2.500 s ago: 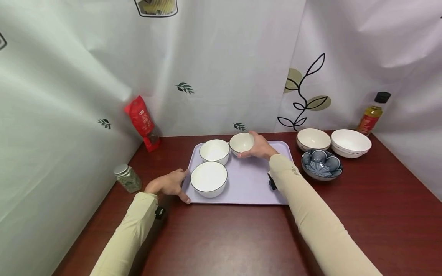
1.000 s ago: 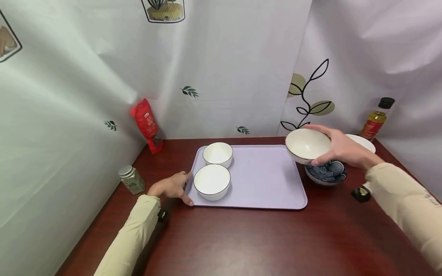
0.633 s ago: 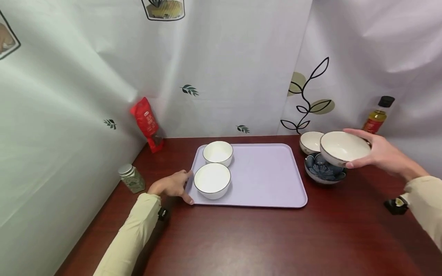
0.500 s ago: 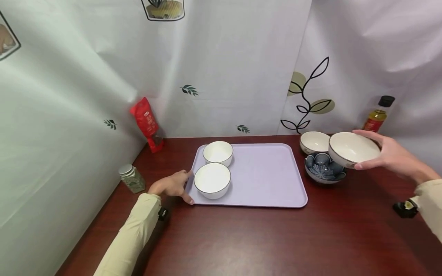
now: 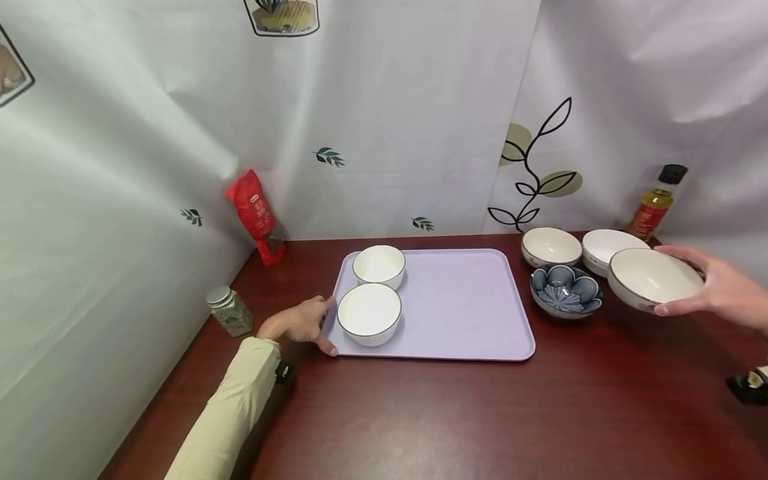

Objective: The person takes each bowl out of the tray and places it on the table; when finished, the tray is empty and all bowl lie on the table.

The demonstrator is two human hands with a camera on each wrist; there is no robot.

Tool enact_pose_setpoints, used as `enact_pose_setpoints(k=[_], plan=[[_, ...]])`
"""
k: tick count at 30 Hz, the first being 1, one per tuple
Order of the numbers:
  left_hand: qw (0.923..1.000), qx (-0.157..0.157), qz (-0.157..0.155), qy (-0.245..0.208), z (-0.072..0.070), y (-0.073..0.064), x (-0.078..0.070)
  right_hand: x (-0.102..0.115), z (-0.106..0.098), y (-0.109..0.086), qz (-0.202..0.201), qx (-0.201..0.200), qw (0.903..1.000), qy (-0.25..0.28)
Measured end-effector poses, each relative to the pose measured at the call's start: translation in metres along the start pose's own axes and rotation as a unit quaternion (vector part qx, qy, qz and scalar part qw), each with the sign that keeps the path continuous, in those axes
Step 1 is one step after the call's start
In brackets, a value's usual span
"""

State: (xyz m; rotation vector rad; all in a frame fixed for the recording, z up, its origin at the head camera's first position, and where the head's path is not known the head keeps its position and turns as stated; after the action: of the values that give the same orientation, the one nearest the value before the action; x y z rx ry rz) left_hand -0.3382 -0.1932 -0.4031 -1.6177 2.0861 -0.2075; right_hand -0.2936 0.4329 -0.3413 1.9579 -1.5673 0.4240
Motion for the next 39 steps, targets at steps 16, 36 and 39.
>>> enact_pose_setpoints(k=[16, 36, 39], plan=[[0.9999, 0.005, -0.013, 0.001, 0.002, -0.001, 0.002, -0.028, 0.016, -0.011, -0.036, 0.023, 0.9991, 0.004], [1.0000, 0.004, -0.003, 0.000, 0.001, 0.000, 0.000, -0.032, 0.036, -0.001, 0.050, 0.096, 0.9937, -0.027], [1.0000, 0.003, -0.003, 0.001, 0.000, -0.001, 0.000, -0.029, 0.038, 0.001, 0.049, 0.117, 0.9913, -0.037]])
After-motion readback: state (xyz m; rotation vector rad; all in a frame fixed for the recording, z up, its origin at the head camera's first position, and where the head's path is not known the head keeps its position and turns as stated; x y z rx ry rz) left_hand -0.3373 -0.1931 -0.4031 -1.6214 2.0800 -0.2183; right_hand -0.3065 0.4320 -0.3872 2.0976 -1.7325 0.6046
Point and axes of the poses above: each hand's wrist, its own y-axis towards the middle knuckle, its own z-axis out of the palm, x = y × z, the point moved 9 cm from there along y, towards the middle knuckle, and after that the axes turned 4 degrees about -z, right-handed, at the moved point
